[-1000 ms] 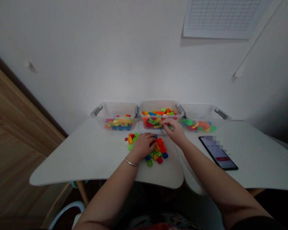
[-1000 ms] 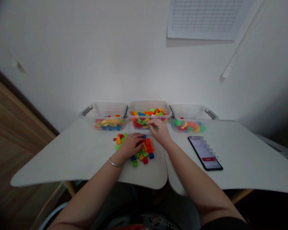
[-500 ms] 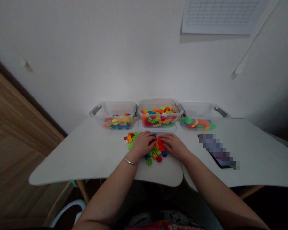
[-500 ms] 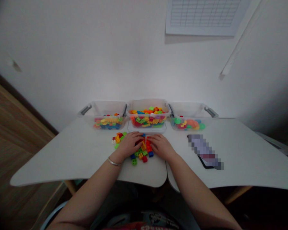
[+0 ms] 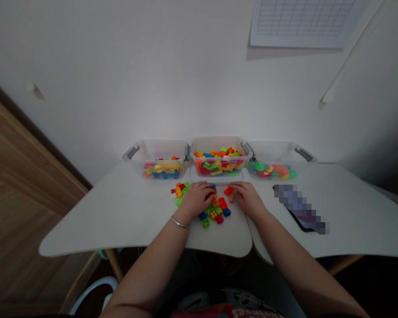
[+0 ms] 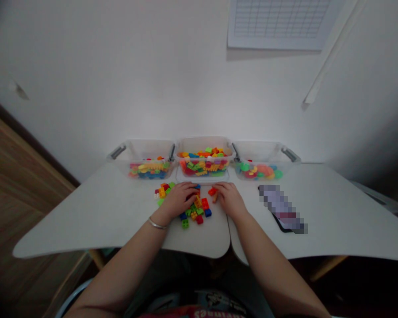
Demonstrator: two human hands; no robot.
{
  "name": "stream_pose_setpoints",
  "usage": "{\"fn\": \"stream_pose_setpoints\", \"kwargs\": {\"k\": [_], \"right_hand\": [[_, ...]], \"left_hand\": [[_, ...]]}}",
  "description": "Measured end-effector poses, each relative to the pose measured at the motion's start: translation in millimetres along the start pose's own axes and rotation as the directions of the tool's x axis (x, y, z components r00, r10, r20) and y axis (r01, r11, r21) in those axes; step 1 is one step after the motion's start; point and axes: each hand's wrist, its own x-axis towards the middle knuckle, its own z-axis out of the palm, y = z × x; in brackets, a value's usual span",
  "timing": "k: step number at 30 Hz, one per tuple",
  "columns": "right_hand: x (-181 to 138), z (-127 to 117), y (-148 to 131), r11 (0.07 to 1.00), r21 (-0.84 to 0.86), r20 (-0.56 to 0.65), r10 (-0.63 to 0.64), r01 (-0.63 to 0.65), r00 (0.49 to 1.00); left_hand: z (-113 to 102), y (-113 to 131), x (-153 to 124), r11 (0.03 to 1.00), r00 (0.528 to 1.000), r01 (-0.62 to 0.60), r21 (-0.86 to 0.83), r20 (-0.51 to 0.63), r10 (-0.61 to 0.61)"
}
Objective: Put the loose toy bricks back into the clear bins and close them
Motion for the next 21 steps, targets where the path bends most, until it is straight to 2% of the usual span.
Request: {"fn": "stream_pose_setpoints", "kwargs": {"k": [10, 16, 21], "right_hand": [[0.5, -2.3, -2.0, 1.000, -0.030, 0.049, -0.001, 0.003, 0.999], [1.9, -1.5, -9.2, 0.996, -0.026, 0.042, 0.084, -0.083, 0.996], [2.3, 1.3, -11.3, 0.994, -0.024, 0.067, 0.104, -0.102, 0.992]], "left_hand": [[0.6, -0.5, -0.2, 1.000, 1.000, 0.005, -0.006, -0.004, -0.005], [1.4, -0.8, 0.3, 1.000, 1.000, 0.016, -0.017, -0.006, -0.016], [2.9, -2.0, 0.4, 1.000, 1.000, 0.021, -0.015, -0.009, -0.021]]}}
